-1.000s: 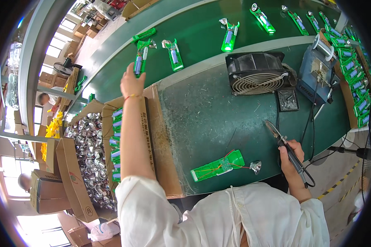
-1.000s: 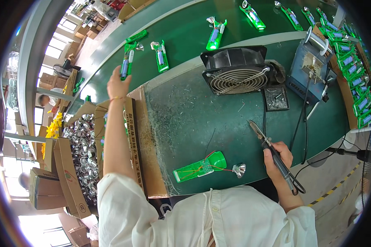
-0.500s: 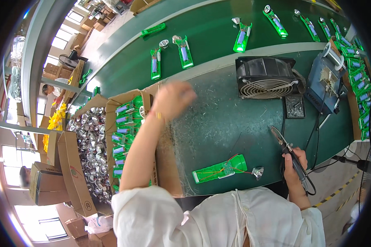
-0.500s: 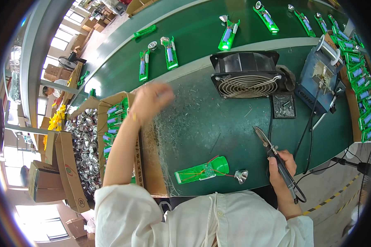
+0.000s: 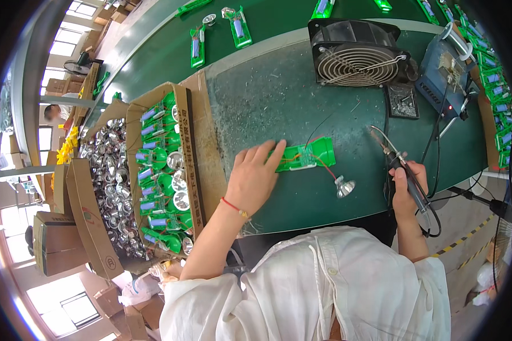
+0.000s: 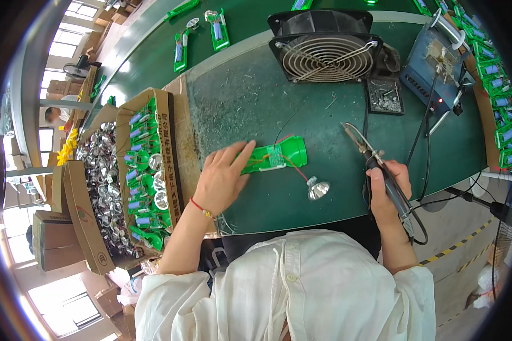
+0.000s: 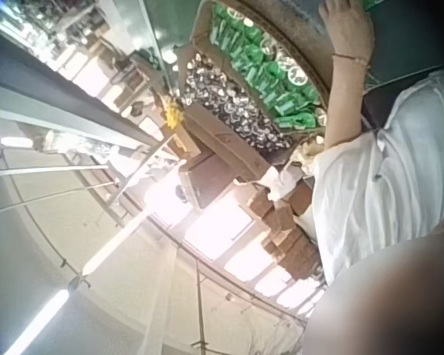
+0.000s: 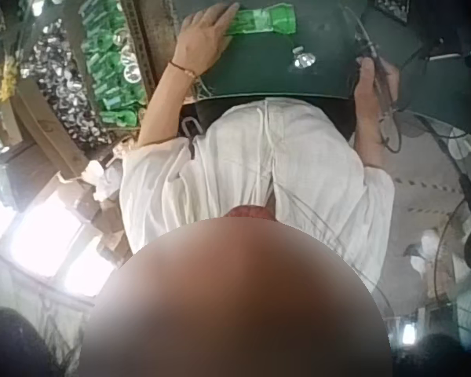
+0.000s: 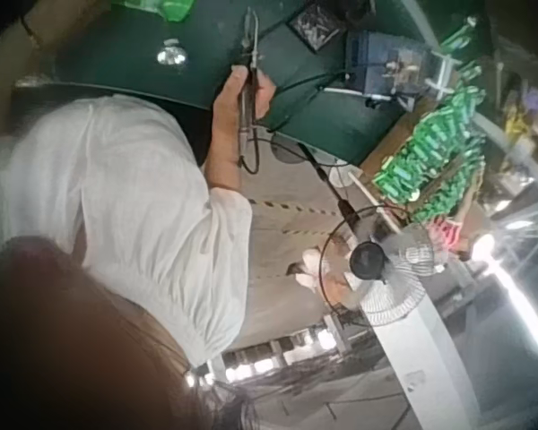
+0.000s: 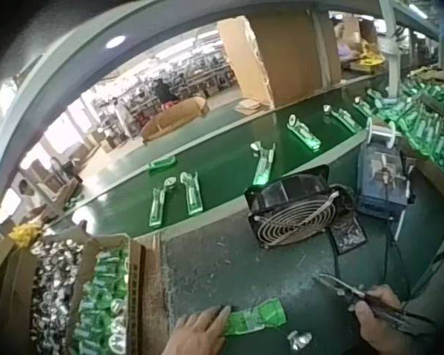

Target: Assembling and soldering components for green plastic flashlights on a factory production line.

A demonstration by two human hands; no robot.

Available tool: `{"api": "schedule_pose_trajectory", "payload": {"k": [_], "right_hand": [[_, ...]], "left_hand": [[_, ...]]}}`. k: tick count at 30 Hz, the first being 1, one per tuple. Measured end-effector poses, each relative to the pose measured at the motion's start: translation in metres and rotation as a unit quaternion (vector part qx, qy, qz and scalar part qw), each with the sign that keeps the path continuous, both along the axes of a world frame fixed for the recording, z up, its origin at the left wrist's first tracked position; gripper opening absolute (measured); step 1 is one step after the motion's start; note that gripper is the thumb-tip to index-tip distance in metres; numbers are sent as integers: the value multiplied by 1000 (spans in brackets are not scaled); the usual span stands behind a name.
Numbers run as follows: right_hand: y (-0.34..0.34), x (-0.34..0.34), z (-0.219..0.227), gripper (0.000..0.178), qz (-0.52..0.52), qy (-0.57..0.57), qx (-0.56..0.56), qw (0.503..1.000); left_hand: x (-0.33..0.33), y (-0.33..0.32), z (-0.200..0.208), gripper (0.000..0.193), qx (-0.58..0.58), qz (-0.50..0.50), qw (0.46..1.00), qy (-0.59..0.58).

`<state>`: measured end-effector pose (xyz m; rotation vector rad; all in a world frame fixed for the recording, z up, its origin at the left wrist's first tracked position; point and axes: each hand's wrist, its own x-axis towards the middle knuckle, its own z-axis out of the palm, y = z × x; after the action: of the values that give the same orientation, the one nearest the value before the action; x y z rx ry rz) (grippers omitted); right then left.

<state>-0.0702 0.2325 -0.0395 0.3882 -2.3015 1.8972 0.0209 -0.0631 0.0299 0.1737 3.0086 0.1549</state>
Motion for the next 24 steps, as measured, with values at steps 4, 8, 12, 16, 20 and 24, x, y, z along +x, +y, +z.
{"api": "schedule_pose_trajectory", "payload": {"k": [4,8,12,16,20,24], "right_hand": [[4,7,0,13,7,11,4,1000],[0,20,16,16,62,-30,-29,997],[-12,28,25,18,135,19,-41,990],[-15,34,24,21,130,32,-14,991],[-18,36,12,27,63,16,-25,998],[-17,28,9,20,97,1,-6,995]], "left_hand": [[7,10,-15,45,96,76,978,167],[9,16,-19,18,186,137,945,230],[30,10,-19,11,234,202,901,304],[68,4,-4,9,253,168,916,262],[96,-5,19,12,172,122,938,275],[117,-71,58,11,14,240,928,284]]}}
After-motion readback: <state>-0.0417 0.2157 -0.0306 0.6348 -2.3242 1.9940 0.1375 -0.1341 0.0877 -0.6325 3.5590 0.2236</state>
